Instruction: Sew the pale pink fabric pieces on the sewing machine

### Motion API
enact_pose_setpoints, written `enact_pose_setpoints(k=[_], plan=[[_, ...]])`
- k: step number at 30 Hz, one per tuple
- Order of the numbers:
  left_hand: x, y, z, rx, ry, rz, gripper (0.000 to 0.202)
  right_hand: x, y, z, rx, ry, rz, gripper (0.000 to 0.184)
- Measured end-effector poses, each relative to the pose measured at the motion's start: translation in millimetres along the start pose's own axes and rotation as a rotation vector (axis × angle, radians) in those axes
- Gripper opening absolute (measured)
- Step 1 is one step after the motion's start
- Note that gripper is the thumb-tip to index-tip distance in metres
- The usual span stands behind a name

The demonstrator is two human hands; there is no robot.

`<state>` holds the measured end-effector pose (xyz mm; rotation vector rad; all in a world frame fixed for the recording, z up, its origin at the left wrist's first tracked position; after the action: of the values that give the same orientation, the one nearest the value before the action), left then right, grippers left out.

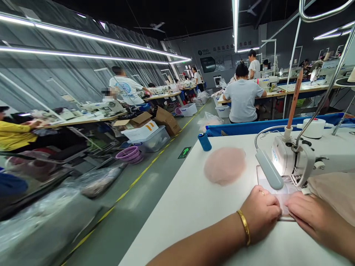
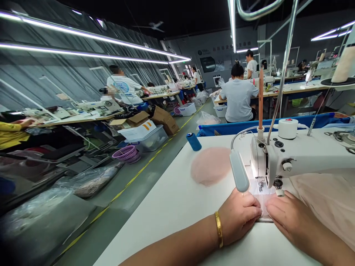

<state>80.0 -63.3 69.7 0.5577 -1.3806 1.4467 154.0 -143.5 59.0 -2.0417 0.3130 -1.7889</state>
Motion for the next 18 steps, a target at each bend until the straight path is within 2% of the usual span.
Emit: enact_pose_setpoints(k=[8,18], plan=[[1.4,4.2,9.5,-0.016,0.022,-0.044,0.007,0.6,4.0,1.4,-0.033,0.054,0.001,0.021],[2.9,-2.4,-3.9,0.031,-0.048,0.001,0.013,-4.4,2.7,10.7,0.032,0.194,0.023,0.036]])
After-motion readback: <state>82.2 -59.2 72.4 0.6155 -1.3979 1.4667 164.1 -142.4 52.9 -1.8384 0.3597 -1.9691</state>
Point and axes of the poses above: each hand's wrist, its own y-axis away from the middle knuckle, its own x-axis out of the back of the hand, z = x × y, the point moved 10 cm from there along -y, towards the middle knuckle, and after that the axes turned 6 degrees about y, right-handed, at the moved point
